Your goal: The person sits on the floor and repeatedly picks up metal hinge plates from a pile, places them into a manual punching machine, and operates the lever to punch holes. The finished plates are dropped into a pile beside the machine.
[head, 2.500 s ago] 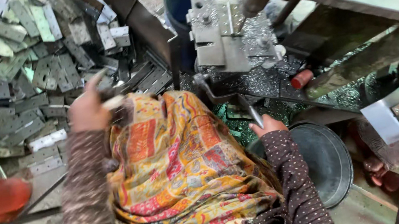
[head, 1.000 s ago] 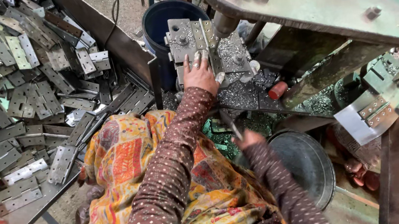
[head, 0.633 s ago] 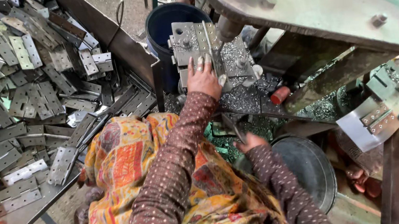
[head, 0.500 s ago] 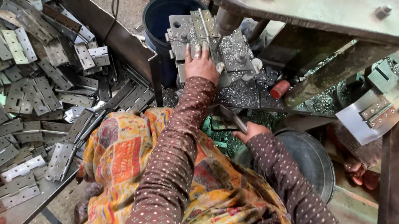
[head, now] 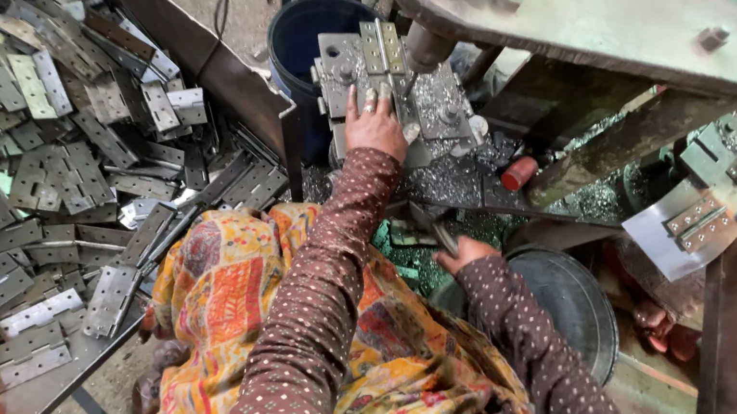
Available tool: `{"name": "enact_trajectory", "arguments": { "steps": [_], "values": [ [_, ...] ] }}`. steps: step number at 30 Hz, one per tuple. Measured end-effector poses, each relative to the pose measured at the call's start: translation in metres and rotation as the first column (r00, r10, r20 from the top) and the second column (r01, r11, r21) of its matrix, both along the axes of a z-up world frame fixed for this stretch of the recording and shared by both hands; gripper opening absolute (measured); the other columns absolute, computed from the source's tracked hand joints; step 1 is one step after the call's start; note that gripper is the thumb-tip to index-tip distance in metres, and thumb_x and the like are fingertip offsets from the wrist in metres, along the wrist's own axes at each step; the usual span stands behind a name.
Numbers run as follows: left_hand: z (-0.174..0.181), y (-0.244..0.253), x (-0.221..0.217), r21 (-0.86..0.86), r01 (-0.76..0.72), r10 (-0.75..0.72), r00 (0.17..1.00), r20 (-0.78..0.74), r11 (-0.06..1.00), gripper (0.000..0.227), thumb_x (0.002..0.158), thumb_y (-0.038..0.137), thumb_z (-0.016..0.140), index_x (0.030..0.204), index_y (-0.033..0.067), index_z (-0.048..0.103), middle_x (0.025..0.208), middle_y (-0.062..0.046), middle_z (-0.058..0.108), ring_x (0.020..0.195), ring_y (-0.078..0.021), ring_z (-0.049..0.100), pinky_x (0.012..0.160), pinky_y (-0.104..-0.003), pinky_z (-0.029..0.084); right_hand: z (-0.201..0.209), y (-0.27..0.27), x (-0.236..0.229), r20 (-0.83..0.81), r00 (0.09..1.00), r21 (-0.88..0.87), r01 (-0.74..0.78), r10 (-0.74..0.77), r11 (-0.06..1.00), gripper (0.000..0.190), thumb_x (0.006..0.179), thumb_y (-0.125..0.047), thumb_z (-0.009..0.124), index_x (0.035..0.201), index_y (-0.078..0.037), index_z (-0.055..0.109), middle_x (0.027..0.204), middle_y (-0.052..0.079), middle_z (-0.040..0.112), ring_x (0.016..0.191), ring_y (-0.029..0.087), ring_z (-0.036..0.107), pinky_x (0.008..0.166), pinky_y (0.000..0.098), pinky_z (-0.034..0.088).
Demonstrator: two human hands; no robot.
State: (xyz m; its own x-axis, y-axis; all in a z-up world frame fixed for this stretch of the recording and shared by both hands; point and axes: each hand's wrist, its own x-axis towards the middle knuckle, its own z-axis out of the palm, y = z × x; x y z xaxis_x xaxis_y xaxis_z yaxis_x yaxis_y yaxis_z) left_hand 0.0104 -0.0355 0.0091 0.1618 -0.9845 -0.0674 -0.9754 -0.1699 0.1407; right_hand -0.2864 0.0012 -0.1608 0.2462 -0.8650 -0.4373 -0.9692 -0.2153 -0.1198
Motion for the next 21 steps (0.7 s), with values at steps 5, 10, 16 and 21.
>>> {"name": "enact_trajectory", "arguments": {
  "steps": [5,10,16,21],
  "values": [
    [-0.007,0.004,0.002,-0.069,-0.022,0.018,0.998,-0.057,0.997,0.037,0.101,0.021,0.041,0.117,0.0117,0.073,0.165,-0.006,0.03,0.151,-0.0214,0.028,0.125,-0.053,-0.002,-0.031,0.037,0.003,0.024,0.989,0.027,0.147,-0.148,0.989,0.058,0.086,-0.064,0.066,0.105,-0.01,0.071,0.085,0.013,0.074,0.076,0.031,0.073,0.071,0.0431,0.06],
    [-0.013,0.031,-0.002,-0.156,0.054,-0.05,0.998,0.03,0.986,0.039,0.095,0.024,0.044,0.12,0.0104,0.07,0.157,-0.011,0.036,0.145,-0.0262,0.031,0.12,-0.056,0.0,-0.034,0.042,0.004,0.181,0.972,0.085,0.138,-0.151,0.987,0.058,0.083,-0.059,0.066,0.115,-0.01,0.065,0.082,0.011,0.074,0.07,0.027,0.074,0.067,0.0405,0.061],
    [-0.018,0.018,-0.001,-0.18,-0.006,-0.001,0.999,-0.041,0.984,0.036,0.103,0.028,0.045,0.104,0.0115,0.077,0.158,-0.01,0.041,0.149,-0.0273,0.03,0.123,-0.054,0.001,0.022,-0.003,0.001,0.001,0.998,-0.026,-0.059,0.059,0.998,0.067,0.083,-0.07,0.068,0.11,-0.008,0.068,0.087,0.017,0.072,0.08,0.035,0.07,0.074,0.0464,0.055],
    [-0.011,0.005,0.007,-0.144,0.002,0.001,1.0,0.022,0.99,0.034,0.101,0.025,0.046,0.1,0.0145,0.078,0.159,-0.008,0.04,0.147,-0.026,0.033,0.124,-0.053,0.001,-0.009,0.04,0.008,0.036,0.997,-0.061,0.066,-0.064,0.996,0.06,0.087,-0.064,0.066,0.11,-0.008,0.068,0.085,0.018,0.074,0.077,0.034,0.072,0.072,0.0455,0.057]
  ]
}}
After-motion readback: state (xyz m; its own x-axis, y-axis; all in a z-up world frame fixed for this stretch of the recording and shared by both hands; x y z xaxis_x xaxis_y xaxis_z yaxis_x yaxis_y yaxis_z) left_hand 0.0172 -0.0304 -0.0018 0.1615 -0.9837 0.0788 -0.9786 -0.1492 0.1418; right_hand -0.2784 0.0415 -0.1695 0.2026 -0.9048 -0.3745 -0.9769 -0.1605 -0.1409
